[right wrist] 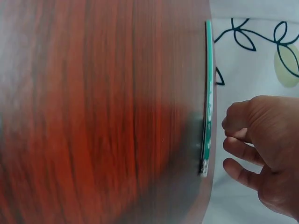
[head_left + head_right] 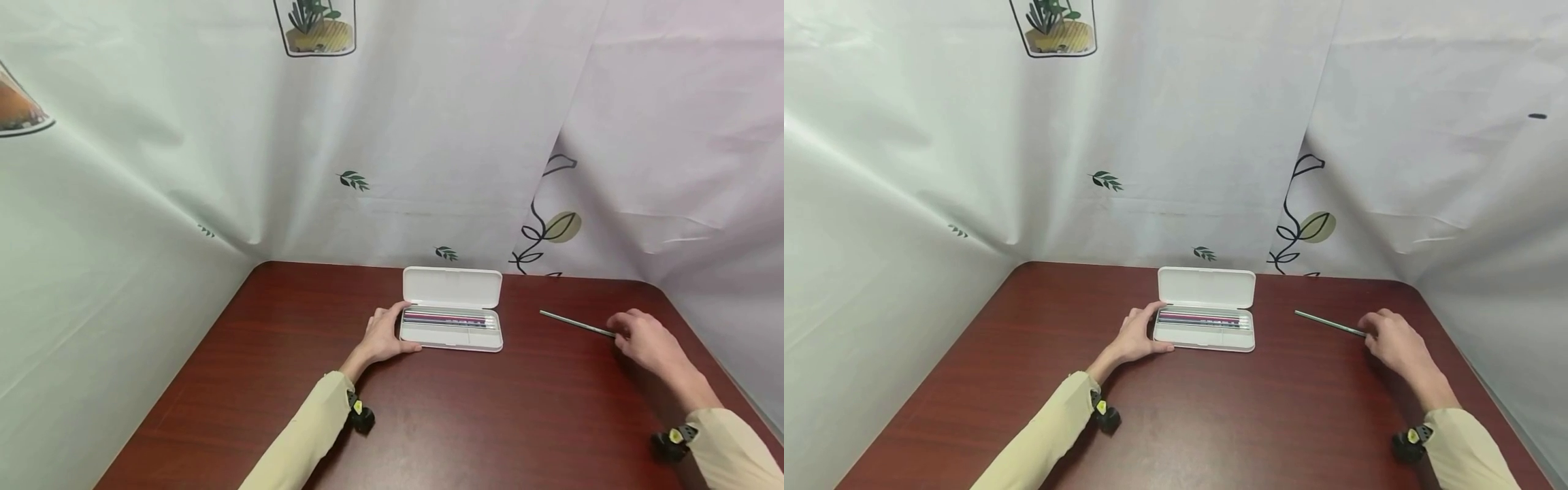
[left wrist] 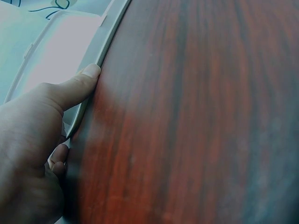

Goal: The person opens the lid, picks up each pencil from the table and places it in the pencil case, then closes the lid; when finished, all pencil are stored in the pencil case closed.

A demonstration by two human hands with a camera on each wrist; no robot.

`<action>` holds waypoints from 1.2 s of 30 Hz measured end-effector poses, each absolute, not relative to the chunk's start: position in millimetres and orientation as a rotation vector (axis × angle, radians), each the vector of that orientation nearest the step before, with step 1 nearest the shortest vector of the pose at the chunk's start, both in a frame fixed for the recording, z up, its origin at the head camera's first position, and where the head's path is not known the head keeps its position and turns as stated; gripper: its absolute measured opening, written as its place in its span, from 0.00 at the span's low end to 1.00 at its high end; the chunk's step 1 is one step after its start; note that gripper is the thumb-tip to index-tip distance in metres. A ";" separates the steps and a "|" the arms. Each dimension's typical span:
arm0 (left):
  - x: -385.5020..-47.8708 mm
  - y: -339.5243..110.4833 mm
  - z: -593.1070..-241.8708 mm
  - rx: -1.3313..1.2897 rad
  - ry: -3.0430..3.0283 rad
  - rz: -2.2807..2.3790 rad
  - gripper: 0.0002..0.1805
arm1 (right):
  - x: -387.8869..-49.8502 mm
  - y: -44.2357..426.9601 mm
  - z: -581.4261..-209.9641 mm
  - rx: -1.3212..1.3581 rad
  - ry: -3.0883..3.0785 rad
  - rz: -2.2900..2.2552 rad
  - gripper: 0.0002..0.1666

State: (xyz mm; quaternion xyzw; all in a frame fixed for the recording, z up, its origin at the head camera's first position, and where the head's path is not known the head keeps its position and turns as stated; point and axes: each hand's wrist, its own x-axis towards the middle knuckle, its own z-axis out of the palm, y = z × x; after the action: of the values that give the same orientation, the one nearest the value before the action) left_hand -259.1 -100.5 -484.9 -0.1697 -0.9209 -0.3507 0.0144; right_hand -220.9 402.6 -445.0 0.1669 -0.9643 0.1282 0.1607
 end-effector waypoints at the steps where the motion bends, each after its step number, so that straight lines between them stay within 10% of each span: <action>1: -259.1 -100.5 -484.8 -0.525 -2.869 -1.092 0.51 | -220.8 404.1 -445.6 0.476 -2.761 0.364 0.13; 36: -258.7 -101.8 -485.1 -0.551 -2.849 -1.095 0.51 | -224.6 410.8 -450.0 0.431 -2.923 0.364 0.15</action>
State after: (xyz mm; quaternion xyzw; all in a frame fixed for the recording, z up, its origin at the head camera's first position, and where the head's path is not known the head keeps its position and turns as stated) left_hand -258.7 -101.8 -485.1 -0.1777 -0.9184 -0.3530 0.0200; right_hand -224.6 410.8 -450.0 0.1441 -0.9786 0.1219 0.0821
